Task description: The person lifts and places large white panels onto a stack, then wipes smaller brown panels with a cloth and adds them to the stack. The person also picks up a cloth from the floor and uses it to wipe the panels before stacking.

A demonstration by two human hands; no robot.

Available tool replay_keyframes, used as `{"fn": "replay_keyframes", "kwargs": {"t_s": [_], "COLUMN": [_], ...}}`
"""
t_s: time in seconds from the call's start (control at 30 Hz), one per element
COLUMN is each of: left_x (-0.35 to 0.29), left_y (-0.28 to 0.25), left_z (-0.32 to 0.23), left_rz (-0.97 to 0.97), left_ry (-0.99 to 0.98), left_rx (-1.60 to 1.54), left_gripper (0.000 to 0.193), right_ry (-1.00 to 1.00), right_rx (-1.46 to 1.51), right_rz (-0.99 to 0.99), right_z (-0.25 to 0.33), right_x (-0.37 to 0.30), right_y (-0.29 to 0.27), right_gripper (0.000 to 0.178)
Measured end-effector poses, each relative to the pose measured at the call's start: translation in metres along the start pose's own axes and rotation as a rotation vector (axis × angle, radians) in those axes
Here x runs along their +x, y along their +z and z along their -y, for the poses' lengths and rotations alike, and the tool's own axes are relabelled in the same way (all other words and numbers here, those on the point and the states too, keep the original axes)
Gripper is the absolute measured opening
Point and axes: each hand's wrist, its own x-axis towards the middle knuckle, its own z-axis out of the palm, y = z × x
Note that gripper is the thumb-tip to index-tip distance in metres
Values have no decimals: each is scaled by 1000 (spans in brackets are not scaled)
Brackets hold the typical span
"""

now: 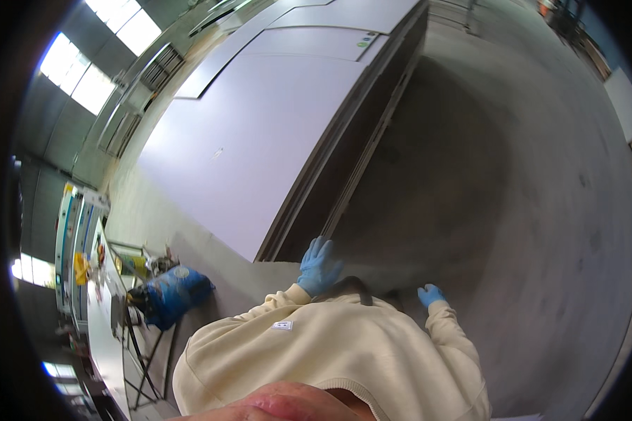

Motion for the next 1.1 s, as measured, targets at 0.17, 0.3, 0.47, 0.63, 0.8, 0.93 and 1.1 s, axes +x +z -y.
{"fn": "replay_keyframes", "kwargs": {"t_s": [0.17,0.3,0.47,0.63,0.8,0.93,1.1], "left_x": [-20,-20,-46,-104,-139,-129,-117], "left_y": [-15,-22,-31,-24,-20,-72,-150], "left_z": [7,32,49,46,-19,-101,-169], "left_rz": [56,-171,-490,-828,-1220,-1167,-1297], "left_ry": [-375,-454,-666,-925,-1381,-1149,-1077], "left_rx": [-46,-65,-67,-234,-8,850,1228], "left_gripper": [71,64,52,49,55,59,57], "right_ry": [-134,-266,-533,-882,-1245,-1435,-1346], "right_rx": [-120,-188,-267,-322,-233,-89,412], "right_rz": [26,120,263,353,511,767,1103], "right_z": [68,141,239,335,427,472,504], "right_x": [58,91,87,71,49,21,-21], "right_y": [-52,-57,-52,-68,-75,-83,-66], "right_gripper": [58,62,64,63,55,47,54]}}
